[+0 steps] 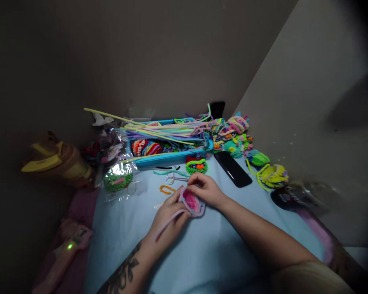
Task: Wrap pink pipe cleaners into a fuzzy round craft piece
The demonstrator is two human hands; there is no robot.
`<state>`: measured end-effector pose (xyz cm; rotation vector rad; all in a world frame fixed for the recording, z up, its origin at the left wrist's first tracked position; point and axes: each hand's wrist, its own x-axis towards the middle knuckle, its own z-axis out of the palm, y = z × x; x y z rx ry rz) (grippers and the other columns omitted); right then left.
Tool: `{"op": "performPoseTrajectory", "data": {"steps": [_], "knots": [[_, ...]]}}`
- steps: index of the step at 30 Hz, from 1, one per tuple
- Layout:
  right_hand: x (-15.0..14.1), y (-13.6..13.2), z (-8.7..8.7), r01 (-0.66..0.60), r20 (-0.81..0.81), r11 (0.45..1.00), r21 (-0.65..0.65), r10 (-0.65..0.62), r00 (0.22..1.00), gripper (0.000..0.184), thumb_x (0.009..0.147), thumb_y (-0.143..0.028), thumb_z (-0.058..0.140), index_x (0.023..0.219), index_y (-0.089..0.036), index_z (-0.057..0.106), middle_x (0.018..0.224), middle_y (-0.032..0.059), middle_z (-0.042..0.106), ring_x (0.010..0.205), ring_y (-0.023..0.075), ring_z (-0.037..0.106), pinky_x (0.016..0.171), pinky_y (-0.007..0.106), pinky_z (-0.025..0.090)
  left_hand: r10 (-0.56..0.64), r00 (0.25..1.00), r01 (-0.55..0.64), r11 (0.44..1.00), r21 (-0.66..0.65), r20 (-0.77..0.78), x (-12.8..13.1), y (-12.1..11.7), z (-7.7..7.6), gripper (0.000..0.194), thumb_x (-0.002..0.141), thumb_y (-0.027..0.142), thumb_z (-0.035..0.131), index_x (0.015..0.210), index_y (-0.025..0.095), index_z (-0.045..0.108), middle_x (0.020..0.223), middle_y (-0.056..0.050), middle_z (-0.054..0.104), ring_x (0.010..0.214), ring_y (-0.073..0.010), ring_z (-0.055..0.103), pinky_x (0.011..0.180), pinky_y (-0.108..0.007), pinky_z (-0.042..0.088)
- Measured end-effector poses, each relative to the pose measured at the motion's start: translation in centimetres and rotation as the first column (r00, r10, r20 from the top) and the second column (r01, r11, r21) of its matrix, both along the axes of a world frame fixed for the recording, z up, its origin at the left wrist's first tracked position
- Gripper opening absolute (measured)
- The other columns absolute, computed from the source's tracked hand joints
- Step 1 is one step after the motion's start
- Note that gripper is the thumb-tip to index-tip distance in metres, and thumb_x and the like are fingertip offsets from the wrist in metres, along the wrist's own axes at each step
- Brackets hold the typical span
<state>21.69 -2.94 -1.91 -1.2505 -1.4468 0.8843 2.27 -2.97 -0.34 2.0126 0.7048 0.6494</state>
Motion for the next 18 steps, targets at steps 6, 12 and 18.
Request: {"op": "performPoseTrajectory", "data": {"steps": [6,12,18], "knots": [[-0.6,0.0,-0.2,0.026,0.126,1.0,-0.002,-0.026,0.992,0.007,0.075,-0.021,0.064,0.079,-0.018,0.06,0.071,-0.0008,0.063,0.066,0.014,0.06,0.063,0.027,0.048,-0.034,0.998,0.032,0.999,0.038,0.061,0.3,-0.3,-0.1,0.013,0.085,0.015,0.058,0.081,0.018,0.07,0.117,-0.009,0.061,0.105,-0.0184,0.06,0.091,-0.027,0.046],[-0.8,-0.5,-0.4,0.002,0.421,0.972,0.234,-0.103,0.901,0.015,0.084,-0.016,0.055,0.093,-0.021,0.066,0.089,0.0046,0.073,0.082,0.0173,0.068,0.076,0.031,0.054,-0.01,1.0,0.01,0.999,0.053,-0.003,0.4,-0.3,-0.4,0.012,0.083,0.013,0.06,0.078,0.017,0.069,0.116,-0.009,0.061,0.098,-0.0184,0.062,0.085,-0.026,0.048],[-1.0,-1.0,-0.2,-0.144,0.609,0.892,0.429,-0.168,0.775,0.027,0.089,-0.012,0.047,0.111,-0.019,0.061,0.097,0.009,0.072,0.09,0.0193,0.067,0.081,0.034,0.056,-0.043,0.996,0.055,0.984,0.169,-0.074,0.3,-0.4,-1.1,0.015,0.084,0.015,0.056,0.087,0.018,0.07,0.126,-0.013,0.057,0.104,-0.0222,0.062,0.088,-0.032,0.05]]}}
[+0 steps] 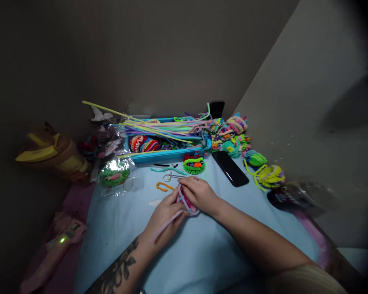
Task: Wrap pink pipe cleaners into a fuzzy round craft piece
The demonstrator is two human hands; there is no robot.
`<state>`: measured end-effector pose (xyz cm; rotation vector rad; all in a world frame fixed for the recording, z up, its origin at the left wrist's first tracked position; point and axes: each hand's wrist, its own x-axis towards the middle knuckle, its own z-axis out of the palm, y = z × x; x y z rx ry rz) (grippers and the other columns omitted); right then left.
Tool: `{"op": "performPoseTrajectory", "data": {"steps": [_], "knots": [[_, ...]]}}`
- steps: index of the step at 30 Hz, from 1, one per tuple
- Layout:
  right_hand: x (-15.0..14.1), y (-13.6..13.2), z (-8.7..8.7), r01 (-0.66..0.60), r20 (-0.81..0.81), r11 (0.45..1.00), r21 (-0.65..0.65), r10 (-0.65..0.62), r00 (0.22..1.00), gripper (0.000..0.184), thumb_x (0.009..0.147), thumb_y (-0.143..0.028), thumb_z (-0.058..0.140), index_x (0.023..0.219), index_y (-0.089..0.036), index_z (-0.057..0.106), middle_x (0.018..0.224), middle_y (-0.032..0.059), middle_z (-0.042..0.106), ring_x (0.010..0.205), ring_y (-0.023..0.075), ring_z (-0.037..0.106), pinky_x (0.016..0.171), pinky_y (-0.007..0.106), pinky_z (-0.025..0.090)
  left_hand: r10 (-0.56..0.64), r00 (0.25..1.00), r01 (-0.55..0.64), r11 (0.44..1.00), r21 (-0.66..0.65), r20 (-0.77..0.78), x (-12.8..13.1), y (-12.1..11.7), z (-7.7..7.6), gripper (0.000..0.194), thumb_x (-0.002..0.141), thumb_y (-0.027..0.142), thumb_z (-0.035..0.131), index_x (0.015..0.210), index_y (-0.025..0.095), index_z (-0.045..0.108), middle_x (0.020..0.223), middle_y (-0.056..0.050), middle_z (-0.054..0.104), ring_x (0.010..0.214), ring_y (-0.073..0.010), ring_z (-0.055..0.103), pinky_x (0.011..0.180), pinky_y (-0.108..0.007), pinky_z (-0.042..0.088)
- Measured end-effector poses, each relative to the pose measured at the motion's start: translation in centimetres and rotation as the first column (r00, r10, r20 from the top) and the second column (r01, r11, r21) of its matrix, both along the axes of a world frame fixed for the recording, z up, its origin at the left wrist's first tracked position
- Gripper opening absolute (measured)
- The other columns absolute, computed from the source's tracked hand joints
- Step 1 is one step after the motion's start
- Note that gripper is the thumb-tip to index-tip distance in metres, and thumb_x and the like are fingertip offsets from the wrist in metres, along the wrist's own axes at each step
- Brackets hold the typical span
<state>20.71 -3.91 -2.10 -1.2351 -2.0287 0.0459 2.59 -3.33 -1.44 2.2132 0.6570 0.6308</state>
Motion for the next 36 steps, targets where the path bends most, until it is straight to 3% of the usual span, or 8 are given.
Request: {"op": "performPoseTrajectory", "data": {"steps": [5,8,13,17,22,26,33,36], "knots": [[0.0,-0.1,0.1,0.023,0.061,0.998,0.056,-0.026,0.998,0.029,0.089,-0.011,0.045,0.114,-0.018,0.058,0.1,0.0106,0.07,0.094,0.0202,0.065,0.082,0.035,0.056,0.013,1.0,-0.011,0.997,0.078,-0.025,-0.1,0.0,-0.6,0.015,0.085,0.017,0.055,0.087,0.016,0.07,0.133,-0.017,0.054,0.108,-0.0262,0.062,0.092,-0.039,0.05],[0.1,-0.1,0.1,0.008,0.028,0.999,0.031,-0.009,1.0,0.029,0.089,-0.01,0.044,0.113,-0.018,0.058,0.1,0.0101,0.069,0.095,0.02,0.065,0.082,0.035,0.055,0.036,0.999,-0.036,0.999,0.024,-0.012,-0.1,0.0,-0.4,0.014,0.084,0.015,0.056,0.086,0.017,0.07,0.136,-0.015,0.053,0.109,-0.0251,0.062,0.093,-0.037,0.05],[0.4,-0.1,0.5,0.008,-0.195,0.992,-0.128,-0.033,0.98,0.028,0.09,-0.012,0.04,0.109,-0.021,0.059,0.095,0.0067,0.069,0.089,0.0177,0.065,0.079,0.032,0.054,0.063,0.997,-0.061,0.995,-0.076,0.033,-0.3,-0.1,0.3,0.015,0.084,0.016,0.057,0.082,0.019,0.071,0.132,-0.012,0.058,0.116,-0.0244,0.059,0.096,-0.034,0.048],[0.7,0.0,0.9,-0.016,-0.222,0.989,-0.145,-0.017,0.975,0.029,0.086,-0.012,0.046,0.11,-0.022,0.06,0.102,0.0084,0.067,0.098,0.0208,0.062,0.085,0.037,0.051,0.066,0.995,-0.055,0.988,-0.141,0.073,-0.4,0.1,0.7,0.016,0.084,0.017,0.057,0.081,0.02,0.072,0.129,-0.011,0.061,0.116,-0.0242,0.059,0.096,-0.033,0.048],[0.9,-0.1,1.3,0.097,-0.334,0.994,-0.052,-0.109,0.936,0.025,0.088,-0.016,0.048,0.108,-0.024,0.06,0.103,0.0083,0.065,0.101,0.0226,0.059,0.09,0.042,0.046,0.343,0.929,-0.296,0.914,-0.278,0.138,-0.6,0.9,0.8,0.014,0.081,0.024,0.06,0.075,0.02,0.073,0.103,-0.008,0.071,0.117,-0.0265,0.057,0.101,-0.038,0.043],[0.2,-0.5,1.6,-0.025,-0.339,0.999,-0.044,0.009,0.941,0.02,0.088,-0.021,0.053,0.106,-0.024,0.06,0.101,0.0076,0.065,0.101,0.023,0.057,0.092,0.043,0.044,0.48,0.856,-0.394,0.846,-0.36,0.192,-0.7,1.5,0.9,0.017,0.08,0.03,0.061,0.073,0.018,0.071,0.103,-0.01,0.068,0.108,-0.0255,0.06,0.096,-0.037,0.045],[-1.7,-0.9,1.2,-0.114,-0.431,0.944,-0.311,-0.033,0.902,0.006,0.083,-0.027,0.065,0.083,-0.022,0.065,0.115,0.0088,0.057,0.113,0.0222,0.054,0.097,0.041,0.043,0.493,0.833,-0.382,0.84,-0.386,0.249,-0.7,1.6,0.4,0.013,0.079,0.03,0.063,0.076,0.019,0.069,0.093,-0.008,0.067,0.095,-0.0214,0.061,0.084,-0.032,0.049],[-1.8,-0.9,1.2,-0.18,-0.547,0.894,-0.41,-0.084,0.833,0.008,0.082,-0.027,0.065,0.078,-0.021,0.064,0.114,0.0082,0.057,0.111,0.0205,0.056,0.096,0.038,0.044,0.543,0.812,-0.405,0.787,-0.466,0.212,-0.7,1.6,0.4,0.016,0.078,0.033,0.063,0.077,0.017,0.067,0.083,-0.005,0.067,0.084,-0.0188,0.061,0.079,-0.03,0.049]]}}
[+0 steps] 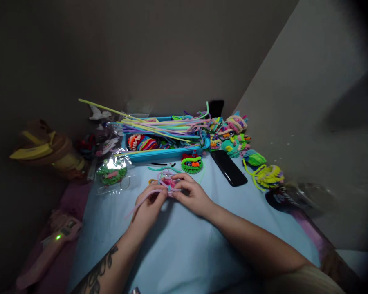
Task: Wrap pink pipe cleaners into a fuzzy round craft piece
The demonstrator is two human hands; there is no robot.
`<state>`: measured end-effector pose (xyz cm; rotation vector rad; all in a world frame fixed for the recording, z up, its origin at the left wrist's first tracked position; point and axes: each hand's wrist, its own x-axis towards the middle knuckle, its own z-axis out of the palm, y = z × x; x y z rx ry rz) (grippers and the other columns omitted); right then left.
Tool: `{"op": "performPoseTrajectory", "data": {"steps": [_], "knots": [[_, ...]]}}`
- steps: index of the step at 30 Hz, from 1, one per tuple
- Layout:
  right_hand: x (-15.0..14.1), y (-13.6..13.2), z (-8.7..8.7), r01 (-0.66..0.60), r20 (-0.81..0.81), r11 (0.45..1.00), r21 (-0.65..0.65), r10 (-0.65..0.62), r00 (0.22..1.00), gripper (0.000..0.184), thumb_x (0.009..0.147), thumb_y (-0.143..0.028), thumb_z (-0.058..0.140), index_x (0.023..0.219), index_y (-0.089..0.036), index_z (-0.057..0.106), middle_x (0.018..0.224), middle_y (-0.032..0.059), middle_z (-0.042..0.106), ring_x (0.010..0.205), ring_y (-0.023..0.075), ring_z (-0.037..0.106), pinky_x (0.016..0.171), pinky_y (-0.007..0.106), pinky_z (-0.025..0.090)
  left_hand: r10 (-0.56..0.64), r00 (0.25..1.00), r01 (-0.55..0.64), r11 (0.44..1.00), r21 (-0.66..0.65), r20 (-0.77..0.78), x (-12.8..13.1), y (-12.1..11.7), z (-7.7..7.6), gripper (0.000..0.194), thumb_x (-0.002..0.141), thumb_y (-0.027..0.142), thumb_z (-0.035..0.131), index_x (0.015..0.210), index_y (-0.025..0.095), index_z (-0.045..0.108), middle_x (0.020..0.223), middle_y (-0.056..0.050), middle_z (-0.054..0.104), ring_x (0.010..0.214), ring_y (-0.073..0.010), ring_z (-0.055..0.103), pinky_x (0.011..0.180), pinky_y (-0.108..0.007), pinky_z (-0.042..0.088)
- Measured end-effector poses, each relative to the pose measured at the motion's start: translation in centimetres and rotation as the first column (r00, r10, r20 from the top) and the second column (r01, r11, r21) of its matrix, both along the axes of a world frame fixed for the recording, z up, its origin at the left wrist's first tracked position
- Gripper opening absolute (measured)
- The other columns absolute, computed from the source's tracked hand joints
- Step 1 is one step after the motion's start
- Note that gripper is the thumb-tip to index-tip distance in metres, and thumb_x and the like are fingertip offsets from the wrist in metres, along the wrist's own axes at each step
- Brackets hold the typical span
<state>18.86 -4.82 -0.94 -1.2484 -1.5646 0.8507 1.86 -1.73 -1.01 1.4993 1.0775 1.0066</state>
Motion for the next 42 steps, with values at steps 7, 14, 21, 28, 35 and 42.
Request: {"op": "performPoseTrajectory", "data": {"steps": [7,14,21,28,35,42], "knots": [[-0.7,0.2,-0.8,0.006,-0.288,0.987,-0.161,-0.053,0.956,0.022,0.073,-0.039,0.074,0.072,-0.02,0.064,0.109,0.0074,0.061,0.108,0.0217,0.056,0.097,0.038,0.042,0.058,0.983,-0.029,0.986,-0.163,0.173,0.3,0.0,0.5,0.023,0.075,0.037,0.067,0.081,0.015,0.062,0.111,-0.01,0.065,0.11,-0.0233,0.058,0.091,-0.033,0.047],[-2.2,-0.2,-0.3,-0.193,-0.75,0.883,-0.428,-0.227,0.622,0.035,0.059,-0.036,0.082,0.068,-0.019,0.053,0.066,-0.0023,0.056,0.061,0.012,0.052,0.063,0.026,0.047,-0.051,0.952,0.112,0.976,-0.188,0.302,1.0,-0.6,-0.4,0.056,0.07,0.032,0.073,0.118,0.019,0.046,0.127,-0.012,0.055,0.11,-0.0225,0.06,0.093,-0.037,0.049],[-2.4,-0.4,0.1,-0.356,-0.813,0.837,-0.417,-0.168,0.557,0.036,0.058,-0.035,0.081,0.079,-0.019,0.057,0.074,0.0013,0.059,0.065,0.0142,0.054,0.063,0.027,0.046,-0.147,0.989,0.147,0.988,0.05,-0.003,0.4,-0.9,-0.5,0.065,0.07,0.026,0.07,0.129,0.019,0.044,0.137,-0.014,0.046,0.127,-0.0285,0.047,0.105,-0.043,0.039],[0.2,0.1,0.4,0.095,-0.261,0.989,-0.112,-0.121,0.958,0.028,0.084,-0.047,0.06,0.075,-0.02,0.057,0.073,0.0012,0.054,0.072,0.0161,0.052,0.071,0.03,0.044,-0.214,0.976,0.217,0.969,-0.12,0.04,0.1,-0.5,0.1,0.068,0.073,0.032,0.07,0.133,0.018,0.042,0.13,-0.013,0.054,0.116,-0.0264,0.055,0.099,-0.04,0.045],[2.5,-0.1,1.4,-0.096,0.214,0.941,0.325,0.025,0.976,0.02,0.088,-0.03,0.056,0.107,-0.028,0.064,0.112,0.0085,0.054,0.108,0.0233,0.052,0.094,0.042,0.044,-0.329,0.944,0.327,0.938,-0.116,0.002,0.0,-0.7,0.1,0.067,0.074,0.035,0.07,0.133,0.016,0.046,0.126,-0.015,0.057,0.117,-0.0296,0.054,0.099,-0.044,0.044],[2.6,0.6,0.6,-0.227,-0.09,0.974,0.018,0.228,0.97,0.038,0.081,-0.051,0.063,0.107,-0.024,0.061,0.132,0.0117,0.045,0.13,0.0262,0.042,0.104,0.043,0.038,-0.32,0.929,0.34,0.936,0.091,-0.184,-0.1,-0.6,0.0,0.062,0.075,0.031,0.07,0.132,0.021,0.049,0.137,-0.013,0.05,0.126,-0.0294,0.047,0.108,-0.045,0.035]]}}
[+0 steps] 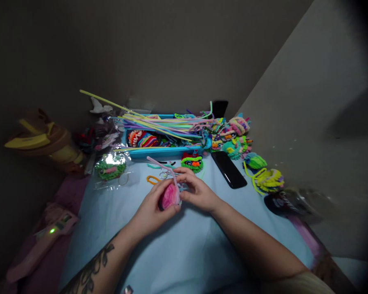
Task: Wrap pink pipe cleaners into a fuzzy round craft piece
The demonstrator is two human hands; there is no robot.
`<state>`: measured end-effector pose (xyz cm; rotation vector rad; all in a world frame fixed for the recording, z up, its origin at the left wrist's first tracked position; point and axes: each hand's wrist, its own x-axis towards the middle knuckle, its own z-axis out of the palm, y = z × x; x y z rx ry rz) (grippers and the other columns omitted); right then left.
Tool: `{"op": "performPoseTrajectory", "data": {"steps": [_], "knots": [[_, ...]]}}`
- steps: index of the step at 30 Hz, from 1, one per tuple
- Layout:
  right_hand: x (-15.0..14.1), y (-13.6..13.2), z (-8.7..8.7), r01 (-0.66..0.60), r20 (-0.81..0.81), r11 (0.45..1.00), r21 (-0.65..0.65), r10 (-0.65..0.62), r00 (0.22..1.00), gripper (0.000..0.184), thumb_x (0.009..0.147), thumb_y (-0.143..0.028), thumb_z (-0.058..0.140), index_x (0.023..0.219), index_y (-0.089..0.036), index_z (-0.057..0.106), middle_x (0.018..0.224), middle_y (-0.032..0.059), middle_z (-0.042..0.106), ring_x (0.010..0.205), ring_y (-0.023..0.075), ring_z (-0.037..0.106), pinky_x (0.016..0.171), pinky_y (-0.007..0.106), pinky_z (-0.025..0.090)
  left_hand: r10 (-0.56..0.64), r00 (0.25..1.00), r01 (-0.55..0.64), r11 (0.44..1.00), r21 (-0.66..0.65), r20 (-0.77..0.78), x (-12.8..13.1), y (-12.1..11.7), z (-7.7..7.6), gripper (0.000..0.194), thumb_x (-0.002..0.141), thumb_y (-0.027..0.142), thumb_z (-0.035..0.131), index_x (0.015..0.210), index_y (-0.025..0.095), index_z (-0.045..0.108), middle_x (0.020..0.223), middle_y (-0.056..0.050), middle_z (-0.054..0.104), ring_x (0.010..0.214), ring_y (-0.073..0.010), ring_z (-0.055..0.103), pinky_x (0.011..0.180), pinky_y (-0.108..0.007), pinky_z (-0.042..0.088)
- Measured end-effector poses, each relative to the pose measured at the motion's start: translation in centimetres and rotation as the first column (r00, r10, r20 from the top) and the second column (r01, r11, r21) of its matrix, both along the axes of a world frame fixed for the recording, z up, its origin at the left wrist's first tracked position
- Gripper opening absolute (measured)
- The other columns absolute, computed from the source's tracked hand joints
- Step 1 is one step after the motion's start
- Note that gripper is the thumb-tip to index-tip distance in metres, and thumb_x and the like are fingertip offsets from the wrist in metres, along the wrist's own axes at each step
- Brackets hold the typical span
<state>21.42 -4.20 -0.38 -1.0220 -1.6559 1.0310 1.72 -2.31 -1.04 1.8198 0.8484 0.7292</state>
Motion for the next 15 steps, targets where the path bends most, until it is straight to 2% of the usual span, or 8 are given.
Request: {"op": "performPoseTrajectory", "data": {"steps": [2,4,7,11,13,15], "knots": [[0.1,0.2,0.0,-0.148,-0.115,0.985,-0.091,0.138,0.984,0.036,0.077,-0.053,0.067,0.096,-0.022,0.064,0.136,0.0117,0.045,0.133,0.0271,0.04,0.104,0.042,0.039,-0.058,0.998,0.06,0.996,-0.061,0.028,-0.1,0.0,0.3,0.062,0.076,0.031,0.069,0.133,0.02,0.047,0.137,-0.013,0.051,0.124,-0.0288,0.049,0.107,-0.044,0.037],[0.3,0.2,0.1,-0.22,-0.172,0.966,-0.134,0.196,0.965,0.034,0.074,-0.05,0.072,0.088,-0.02,0.065,0.14,0.0112,0.043,0.135,0.0281,0.038,0.105,0.042,0.038,-0.096,0.994,0.103,0.985,-0.138,0.057,-0.2,0.1,0.7,0.064,0.076,0.032,0.069,0.134,0.019,0.046,0.136,-0.013,0.052,0.122,-0.0286,0.051,0.105,-0.043,0.039],[0.5,0.2,0.4,-0.199,-0.157,0.971,-0.132,0.178,0.971,0.026,0.072,-0.041,0.076,0.082,-0.02,0.066,0.144,0.0089,0.04,0.135,0.0278,0.038,0.107,0.041,0.036,-0.109,0.991,0.122,0.971,-0.206,0.071,-0.3,0.2,1.2,0.065,0.075,0.035,0.07,0.133,0.016,0.047,0.134,-0.014,0.053,0.121,-0.0297,0.052,0.104,-0.042,0.04],[0.5,0.1,0.7,-0.193,-0.082,0.979,-0.068,0.187,0.979,0.017,0.073,-0.034,0.076,0.081,-0.021,0.067,0.142,0.0073,0.043,0.138,0.0264,0.033,0.112,0.042,0.028,-0.121,0.99,0.132,0.971,-0.197,0.07,-0.3,0.3,1.0,0.067,0.074,0.037,0.071,0.133,0.017,0.046,0.136,-0.014,0.052,0.123,-0.0307,0.05,0.105,-0.043,0.039],[0.4,0.0,0.7,-0.179,-0.083,0.983,-0.04,0.175,0.981,0.014,0.073,-0.031,0.076,0.078,-0.021,0.067,0.14,0.0068,0.045,0.136,0.026,0.036,0.112,0.043,0.027,-0.125,0.99,0.135,0.975,-0.178,0.067,-0.3,0.3,0.8,0.069,0.074,0.038,0.072,0.135,0.017,0.045,0.137,-0.014,0.05,0.123,-0.0308,0.049,0.105,-0.044,0.037],[0.2,0.0,0.6,-0.15,-0.143,0.988,-0.03,0.144,0.979,0.012,0.073,-0.027,0.077,0.075,-0.021,0.067,0.135,0.0061,0.049,0.13,0.0256,0.044,0.11,0.043,0.03,-0.124,0.989,0.135,0.978,-0.16,0.075,-0.4,0.4,0.5,0.069,0.074,0.039,0.072,0.135,0.018,0.045,0.137,-0.015,0.05,0.123,-0.0307,0.049,0.106,-0.044,0.037]]}}
